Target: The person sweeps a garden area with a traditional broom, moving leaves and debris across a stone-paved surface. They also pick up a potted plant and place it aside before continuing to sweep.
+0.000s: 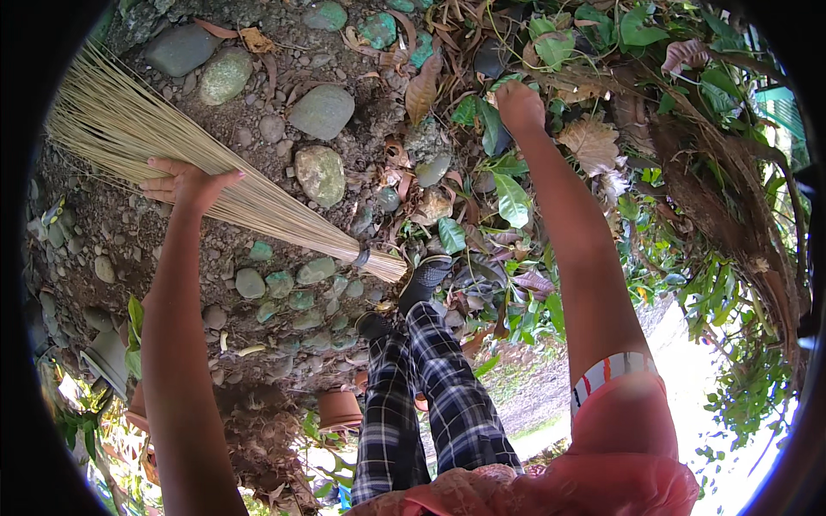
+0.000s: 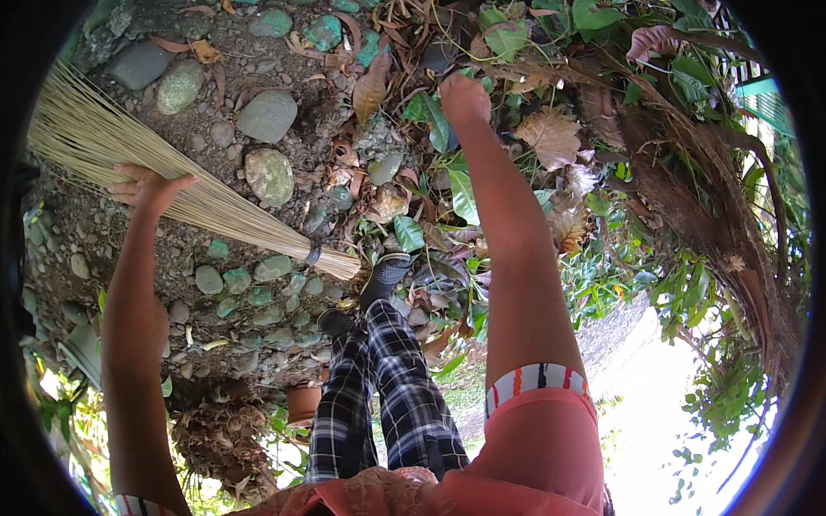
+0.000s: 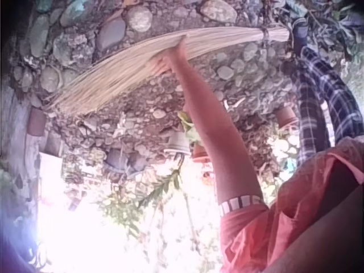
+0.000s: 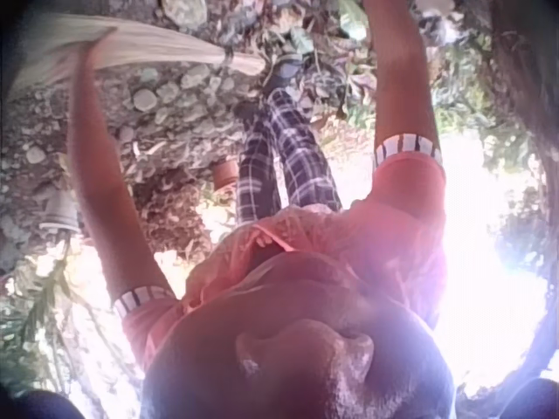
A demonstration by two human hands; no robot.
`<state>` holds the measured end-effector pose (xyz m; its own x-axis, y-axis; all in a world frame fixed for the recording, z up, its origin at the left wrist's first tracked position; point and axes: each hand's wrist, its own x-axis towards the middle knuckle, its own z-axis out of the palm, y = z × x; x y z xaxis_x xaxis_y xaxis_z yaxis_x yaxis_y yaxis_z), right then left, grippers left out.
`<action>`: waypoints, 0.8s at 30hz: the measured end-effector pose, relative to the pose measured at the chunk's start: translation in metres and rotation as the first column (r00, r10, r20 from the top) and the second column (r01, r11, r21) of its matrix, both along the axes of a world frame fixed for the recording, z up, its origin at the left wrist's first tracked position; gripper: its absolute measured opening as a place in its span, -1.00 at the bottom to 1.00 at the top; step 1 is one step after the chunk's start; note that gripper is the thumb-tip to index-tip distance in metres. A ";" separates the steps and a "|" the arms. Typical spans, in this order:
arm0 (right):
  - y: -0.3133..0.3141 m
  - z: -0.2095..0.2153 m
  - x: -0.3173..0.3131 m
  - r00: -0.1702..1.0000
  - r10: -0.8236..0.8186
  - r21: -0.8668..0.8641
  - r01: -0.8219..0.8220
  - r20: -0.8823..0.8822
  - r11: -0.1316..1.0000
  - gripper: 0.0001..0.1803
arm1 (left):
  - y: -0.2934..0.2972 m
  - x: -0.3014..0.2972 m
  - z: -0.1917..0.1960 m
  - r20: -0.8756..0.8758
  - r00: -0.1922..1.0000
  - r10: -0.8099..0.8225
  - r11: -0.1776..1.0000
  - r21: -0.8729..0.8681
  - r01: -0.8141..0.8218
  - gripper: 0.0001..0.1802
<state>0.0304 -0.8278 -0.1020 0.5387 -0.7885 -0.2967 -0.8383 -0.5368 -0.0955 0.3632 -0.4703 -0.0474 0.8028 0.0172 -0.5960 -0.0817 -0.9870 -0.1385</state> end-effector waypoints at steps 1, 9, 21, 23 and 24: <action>0.001 0.011 -0.005 0.979 0.202 -0.097 -0.201 0.002 0.975 -0.72 | -0.002 -0.001 0.003 0.016 1.000 0.002 1.000 -0.005 -0.002 0.65; -0.071 0.061 0.022 0.722 0.033 -0.109 -0.150 -0.692 0.983 -0.45 | -0.004 0.000 0.005 0.020 1.000 0.003 1.000 0.019 -0.003 0.55; -0.085 0.060 0.033 0.533 0.110 0.116 -0.023 -0.839 0.993 -0.06 | 0.020 0.025 -0.020 -0.362 0.923 -0.134 0.978 -0.198 0.064 0.65; -0.096 0.060 0.035 0.517 0.085 0.093 -0.011 -0.852 0.996 -0.01 | 0.015 0.016 -0.017 -0.043 0.992 -0.122 0.992 0.037 0.123 0.63; -0.101 0.057 0.036 0.501 0.088 0.108 0.011 -0.861 0.994 0.01 | 0.013 0.012 -0.017 -0.030 0.993 -0.113 0.992 0.054 0.114 0.63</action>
